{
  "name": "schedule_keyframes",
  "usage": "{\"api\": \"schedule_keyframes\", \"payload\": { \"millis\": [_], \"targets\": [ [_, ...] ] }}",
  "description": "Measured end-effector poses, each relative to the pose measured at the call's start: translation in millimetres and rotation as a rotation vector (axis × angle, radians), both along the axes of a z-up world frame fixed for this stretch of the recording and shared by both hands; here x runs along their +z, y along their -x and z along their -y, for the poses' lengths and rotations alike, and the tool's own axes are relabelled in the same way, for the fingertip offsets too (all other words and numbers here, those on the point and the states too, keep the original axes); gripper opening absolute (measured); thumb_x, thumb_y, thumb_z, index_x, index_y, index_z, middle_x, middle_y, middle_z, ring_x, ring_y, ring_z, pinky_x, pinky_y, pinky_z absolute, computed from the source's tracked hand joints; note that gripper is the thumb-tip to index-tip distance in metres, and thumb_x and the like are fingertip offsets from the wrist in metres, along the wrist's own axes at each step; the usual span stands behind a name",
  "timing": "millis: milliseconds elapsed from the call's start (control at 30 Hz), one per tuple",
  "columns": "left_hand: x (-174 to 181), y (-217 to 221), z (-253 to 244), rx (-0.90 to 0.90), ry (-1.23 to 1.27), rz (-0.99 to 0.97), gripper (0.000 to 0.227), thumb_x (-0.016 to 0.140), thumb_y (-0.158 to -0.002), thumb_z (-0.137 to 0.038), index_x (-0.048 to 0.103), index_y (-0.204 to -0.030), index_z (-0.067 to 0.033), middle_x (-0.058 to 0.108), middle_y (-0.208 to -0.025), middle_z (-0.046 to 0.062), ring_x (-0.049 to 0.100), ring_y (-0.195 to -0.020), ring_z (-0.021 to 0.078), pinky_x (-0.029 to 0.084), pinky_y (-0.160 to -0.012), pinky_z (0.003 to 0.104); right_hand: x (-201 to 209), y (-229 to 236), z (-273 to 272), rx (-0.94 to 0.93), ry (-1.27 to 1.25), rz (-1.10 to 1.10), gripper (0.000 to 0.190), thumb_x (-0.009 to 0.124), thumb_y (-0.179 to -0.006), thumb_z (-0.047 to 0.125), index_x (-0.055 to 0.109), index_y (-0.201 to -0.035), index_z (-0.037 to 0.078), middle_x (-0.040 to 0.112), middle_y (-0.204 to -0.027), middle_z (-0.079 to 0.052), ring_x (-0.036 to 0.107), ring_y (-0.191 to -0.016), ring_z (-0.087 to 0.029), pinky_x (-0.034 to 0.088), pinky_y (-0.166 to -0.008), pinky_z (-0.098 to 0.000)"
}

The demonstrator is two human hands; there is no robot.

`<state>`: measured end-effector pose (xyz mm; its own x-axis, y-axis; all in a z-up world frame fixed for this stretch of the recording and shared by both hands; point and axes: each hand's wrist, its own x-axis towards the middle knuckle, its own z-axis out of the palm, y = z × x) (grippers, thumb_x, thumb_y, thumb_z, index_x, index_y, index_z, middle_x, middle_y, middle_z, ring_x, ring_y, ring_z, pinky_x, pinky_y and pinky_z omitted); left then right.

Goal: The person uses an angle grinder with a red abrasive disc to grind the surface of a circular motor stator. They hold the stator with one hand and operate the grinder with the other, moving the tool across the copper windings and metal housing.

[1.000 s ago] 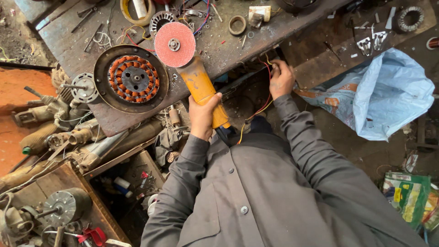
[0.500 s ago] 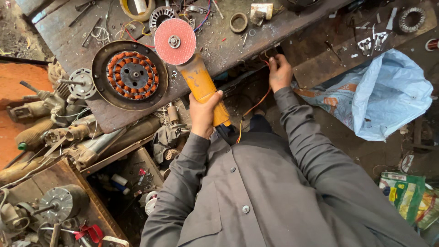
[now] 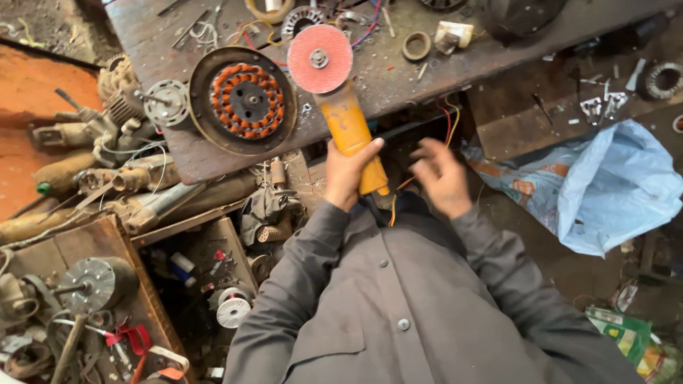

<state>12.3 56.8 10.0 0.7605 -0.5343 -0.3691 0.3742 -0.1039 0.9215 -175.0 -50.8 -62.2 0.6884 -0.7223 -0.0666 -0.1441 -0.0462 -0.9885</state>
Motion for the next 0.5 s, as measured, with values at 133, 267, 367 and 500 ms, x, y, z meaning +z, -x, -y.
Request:
{"api": "schedule_keyframes", "payload": {
  "millis": [133, 267, 367, 500],
  "targets": [
    [-1.0, 3.5, 4.4, 0.059, -0.011, 0.066, 0.054, 0.088, -0.077, -0.019, 0.056, -0.116, 0.0012, 0.067, -0.098, 0.008, 0.067, -0.082, 0.017, 0.058, -0.073, 0.033, 34.1, -20.2, -46.3, 0.399, -0.404, 0.143, 0.075, 0.066, -0.094, 0.003, 0.027, -0.158, 0.005, 0.058, -0.14, -0.012, 0.059, -0.124, -0.015, 0.051, -0.1, -0.0292],
    [0.2, -0.9, 6.3, 0.083, -0.107, 0.095, 0.061, 0.089, -0.074, -0.022, 0.055, -0.118, 0.002, 0.069, -0.1, 0.01, 0.069, -0.084, 0.018, 0.059, -0.075, 0.033, 23.2, -35.1, -61.4, 0.211, -0.396, -0.009, 0.067, 0.062, -0.097, 0.004, 0.037, -0.159, 0.005, 0.069, -0.125, -0.013, 0.068, -0.103, -0.014, 0.059, -0.087, -0.0289],
    [1.0, -1.1, 4.0, 0.085, -0.12, 0.097, 0.068, 0.089, -0.071, -0.024, 0.052, -0.122, 0.0026, 0.069, -0.103, 0.012, 0.07, -0.086, 0.0198, 0.059, -0.077, 0.034, 3.8, -32.3, -66.7, 0.168, -0.494, 0.07, 0.065, 0.06, -0.097, 0.002, 0.038, -0.159, 0.002, 0.067, -0.128, -0.011, 0.069, -0.105, -0.014, 0.059, -0.09, -0.029],
    [1.9, -0.9, 1.3, 0.073, -0.203, 0.164, 0.076, 0.09, -0.07, -0.028, 0.051, -0.127, 0.003, 0.07, -0.108, 0.014, 0.071, -0.093, 0.0208, 0.059, -0.082, 0.034, -13.6, -28.4, -68.2, 0.157, -0.474, 0.048, 0.067, 0.062, -0.097, -0.001, 0.037, -0.159, 0.001, 0.065, -0.131, -0.011, 0.065, -0.105, -0.015, 0.056, -0.088, -0.0295]
  ]
}}
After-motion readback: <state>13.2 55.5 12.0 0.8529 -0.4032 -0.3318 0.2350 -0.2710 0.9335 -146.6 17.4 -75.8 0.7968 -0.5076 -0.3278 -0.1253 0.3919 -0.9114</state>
